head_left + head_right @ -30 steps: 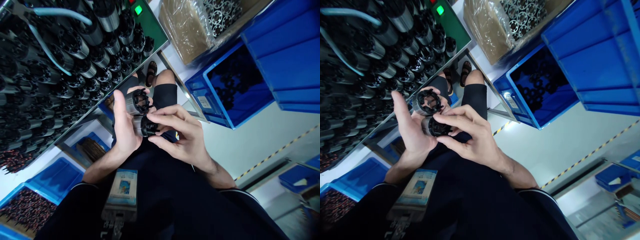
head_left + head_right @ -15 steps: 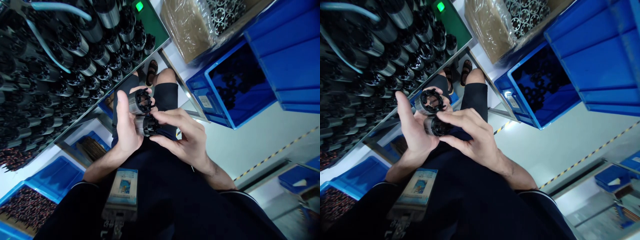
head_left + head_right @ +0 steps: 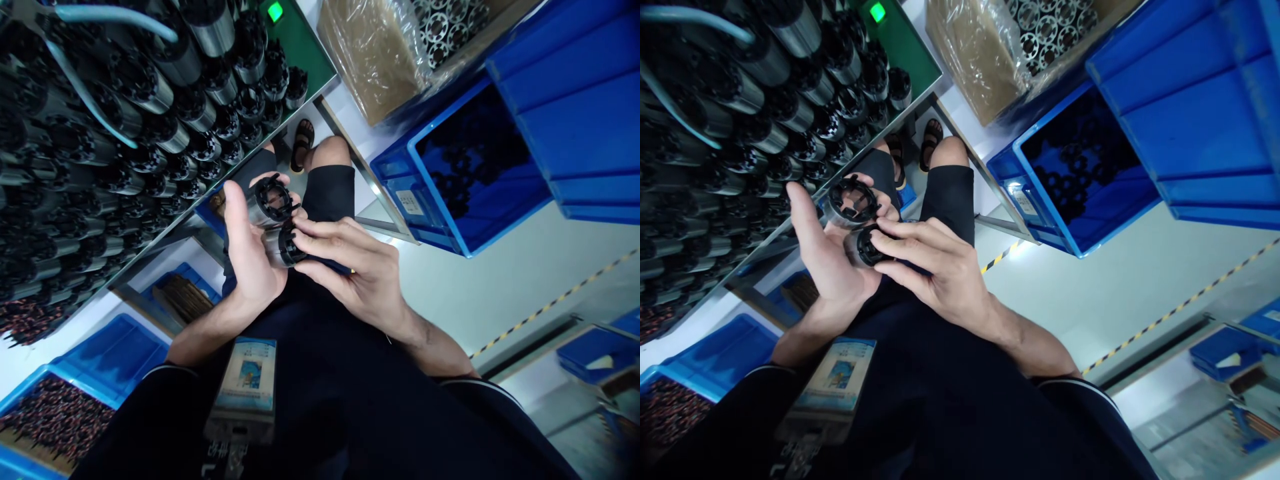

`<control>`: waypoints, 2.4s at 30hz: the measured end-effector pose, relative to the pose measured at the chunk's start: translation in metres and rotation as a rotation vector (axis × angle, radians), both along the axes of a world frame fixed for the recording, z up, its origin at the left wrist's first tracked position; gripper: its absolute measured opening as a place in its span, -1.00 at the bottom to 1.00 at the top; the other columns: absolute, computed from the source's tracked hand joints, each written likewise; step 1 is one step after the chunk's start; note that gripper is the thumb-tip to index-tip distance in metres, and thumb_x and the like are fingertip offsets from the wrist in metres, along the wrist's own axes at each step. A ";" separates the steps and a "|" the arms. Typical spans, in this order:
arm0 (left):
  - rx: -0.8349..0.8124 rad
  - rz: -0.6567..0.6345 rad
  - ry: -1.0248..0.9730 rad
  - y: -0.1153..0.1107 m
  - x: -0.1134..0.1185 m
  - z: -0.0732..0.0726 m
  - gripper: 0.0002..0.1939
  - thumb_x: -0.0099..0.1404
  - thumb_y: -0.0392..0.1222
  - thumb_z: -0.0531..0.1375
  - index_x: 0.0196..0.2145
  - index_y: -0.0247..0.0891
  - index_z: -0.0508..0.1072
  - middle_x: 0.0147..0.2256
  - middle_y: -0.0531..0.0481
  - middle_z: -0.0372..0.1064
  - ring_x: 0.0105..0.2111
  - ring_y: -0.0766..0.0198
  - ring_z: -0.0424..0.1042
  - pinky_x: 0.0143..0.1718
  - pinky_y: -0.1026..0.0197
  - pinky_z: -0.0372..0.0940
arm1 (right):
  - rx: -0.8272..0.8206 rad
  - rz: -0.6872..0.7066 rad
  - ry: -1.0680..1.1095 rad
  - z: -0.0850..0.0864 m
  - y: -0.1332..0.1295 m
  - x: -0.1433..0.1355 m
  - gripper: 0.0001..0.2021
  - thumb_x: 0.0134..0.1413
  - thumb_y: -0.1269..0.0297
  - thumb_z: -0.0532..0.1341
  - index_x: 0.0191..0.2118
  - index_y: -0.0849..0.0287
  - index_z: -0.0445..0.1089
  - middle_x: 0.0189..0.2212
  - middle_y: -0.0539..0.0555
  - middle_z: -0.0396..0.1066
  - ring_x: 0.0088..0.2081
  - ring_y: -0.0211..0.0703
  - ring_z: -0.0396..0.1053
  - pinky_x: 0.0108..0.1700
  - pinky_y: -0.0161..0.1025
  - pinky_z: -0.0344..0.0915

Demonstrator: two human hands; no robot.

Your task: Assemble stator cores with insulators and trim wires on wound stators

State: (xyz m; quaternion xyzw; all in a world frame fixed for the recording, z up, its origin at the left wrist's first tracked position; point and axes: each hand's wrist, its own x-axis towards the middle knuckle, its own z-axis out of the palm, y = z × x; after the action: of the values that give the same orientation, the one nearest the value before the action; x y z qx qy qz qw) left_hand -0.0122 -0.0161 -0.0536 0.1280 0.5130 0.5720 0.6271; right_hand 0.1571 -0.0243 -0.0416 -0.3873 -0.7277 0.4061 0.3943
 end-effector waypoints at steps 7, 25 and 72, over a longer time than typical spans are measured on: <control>0.020 0.070 -0.023 0.010 0.009 0.003 -0.19 0.65 0.72 -0.13 -0.01 -0.03 0.50 -0.22 -0.10 0.40 -0.22 0.07 0.43 -0.04 -0.12 0.52 | 0.071 -0.052 -0.041 -0.006 -0.003 -0.001 -0.66 0.59 0.33 0.52 0.33 -0.09 0.75 0.34 0.15 0.76 0.03 -0.05 0.78 0.09 0.01 0.74; 0.181 -0.060 -0.019 -0.010 -0.036 0.010 -0.28 0.21 0.68 0.58 -0.04 0.06 0.74 -0.39 0.10 0.45 -0.39 0.20 0.39 -0.13 0.14 0.71 | 0.074 0.190 -0.143 -0.016 -0.002 0.000 -0.45 0.44 -0.20 0.61 0.29 0.03 0.65 0.83 0.30 0.04 0.83 0.25 0.06 0.79 0.27 0.19; 0.527 -0.434 0.262 -0.006 -0.005 -0.002 -0.39 0.28 -0.09 0.71 0.15 -0.07 0.54 -0.21 0.03 0.64 -0.40 0.23 0.59 -0.29 0.19 0.51 | -0.241 -0.068 0.372 0.007 0.030 0.051 -0.67 0.21 0.10 0.79 -0.02 0.07 0.82 -0.24 -0.02 0.69 -0.46 -0.36 0.48 -0.49 -0.40 0.41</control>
State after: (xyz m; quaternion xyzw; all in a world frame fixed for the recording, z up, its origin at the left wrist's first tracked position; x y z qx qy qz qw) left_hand -0.0173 -0.0221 -0.0555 0.4635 0.3846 0.5168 0.6084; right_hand 0.2084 0.0062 -0.0347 -0.3742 -0.5753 0.5410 0.4860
